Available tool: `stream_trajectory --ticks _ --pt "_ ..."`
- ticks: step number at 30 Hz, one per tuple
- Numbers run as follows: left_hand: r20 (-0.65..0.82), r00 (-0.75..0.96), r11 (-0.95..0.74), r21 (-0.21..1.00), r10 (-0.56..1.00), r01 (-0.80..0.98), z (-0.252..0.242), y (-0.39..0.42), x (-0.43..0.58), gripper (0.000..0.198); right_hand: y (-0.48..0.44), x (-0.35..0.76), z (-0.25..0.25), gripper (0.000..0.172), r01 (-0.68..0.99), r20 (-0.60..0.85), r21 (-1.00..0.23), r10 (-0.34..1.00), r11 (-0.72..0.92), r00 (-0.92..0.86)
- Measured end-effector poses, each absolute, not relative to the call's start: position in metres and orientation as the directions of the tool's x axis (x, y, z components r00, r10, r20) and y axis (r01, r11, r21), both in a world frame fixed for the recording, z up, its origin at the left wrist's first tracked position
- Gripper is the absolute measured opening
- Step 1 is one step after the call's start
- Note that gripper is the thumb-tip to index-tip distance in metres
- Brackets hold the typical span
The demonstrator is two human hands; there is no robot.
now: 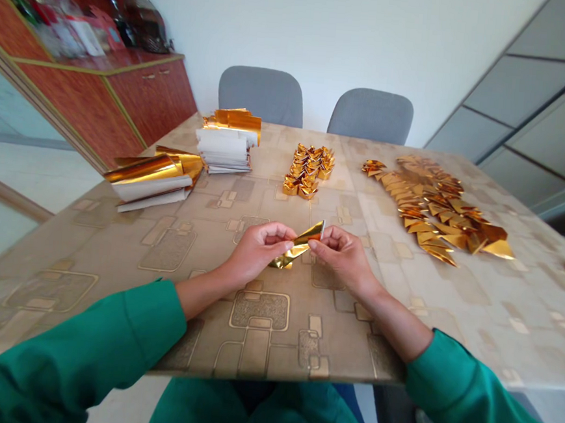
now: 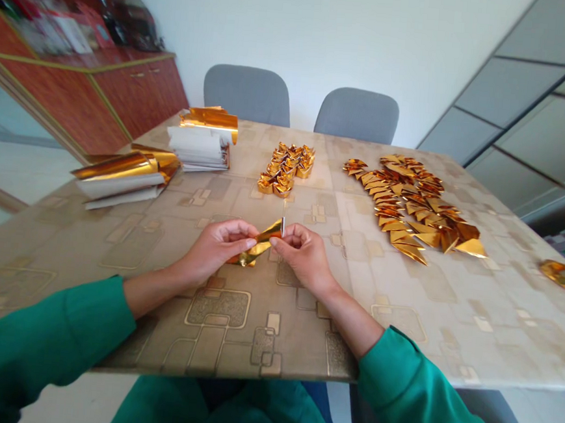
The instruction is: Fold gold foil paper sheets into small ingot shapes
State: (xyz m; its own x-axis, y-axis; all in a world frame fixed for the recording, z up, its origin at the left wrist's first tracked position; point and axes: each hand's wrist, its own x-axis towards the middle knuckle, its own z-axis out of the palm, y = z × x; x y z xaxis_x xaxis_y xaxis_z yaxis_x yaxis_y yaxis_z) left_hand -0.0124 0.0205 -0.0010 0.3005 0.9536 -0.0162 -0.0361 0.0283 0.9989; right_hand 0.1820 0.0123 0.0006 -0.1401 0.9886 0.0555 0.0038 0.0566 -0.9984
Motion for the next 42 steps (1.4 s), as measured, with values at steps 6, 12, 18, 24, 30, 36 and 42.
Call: stream_trajectory --ticks 6,12,18,24,30,36,42 --pt "0.026 0.21 0.017 0.98 0.977 -0.199 0.001 0.018 -0.011 0.029 0.004 0.178 0.005 0.033 0.052 0.097 -0.993 0.974 0.11 -0.203" --pt "0.04 0.259 -0.008 0.992 0.965 -0.125 -0.001 0.016 -0.012 0.018 0.002 0.174 -0.001 0.033 0.143 0.153 -0.974 0.975 0.176 -0.162" --pt "0.015 0.231 0.037 0.975 0.973 -0.218 -0.002 0.012 -0.009 0.033 0.001 0.171 0.002 0.036 0.064 0.097 -0.991 0.963 0.116 -0.252" --pt "-0.039 0.289 0.095 0.979 0.957 -0.182 0.0 0.007 -0.005 0.032 -0.004 0.167 -0.006 0.036 0.127 0.149 -0.977 0.975 0.171 -0.167" --pt "-0.162 0.42 0.219 0.971 0.893 -0.092 0.006 0.008 -0.009 0.023 -0.003 0.173 0.001 0.035 0.221 0.176 -0.948 0.958 0.227 -0.228" --pt "-0.067 0.274 0.107 0.985 0.959 -0.133 0.006 0.009 -0.006 0.023 -0.003 0.168 -0.003 0.033 0.071 0.151 -0.982 0.952 0.176 -0.268" --pt "-0.059 0.259 0.095 0.987 0.964 -0.132 0.006 0.011 -0.006 0.022 -0.002 0.169 -0.003 0.037 0.082 0.118 -0.987 0.966 0.139 -0.228"
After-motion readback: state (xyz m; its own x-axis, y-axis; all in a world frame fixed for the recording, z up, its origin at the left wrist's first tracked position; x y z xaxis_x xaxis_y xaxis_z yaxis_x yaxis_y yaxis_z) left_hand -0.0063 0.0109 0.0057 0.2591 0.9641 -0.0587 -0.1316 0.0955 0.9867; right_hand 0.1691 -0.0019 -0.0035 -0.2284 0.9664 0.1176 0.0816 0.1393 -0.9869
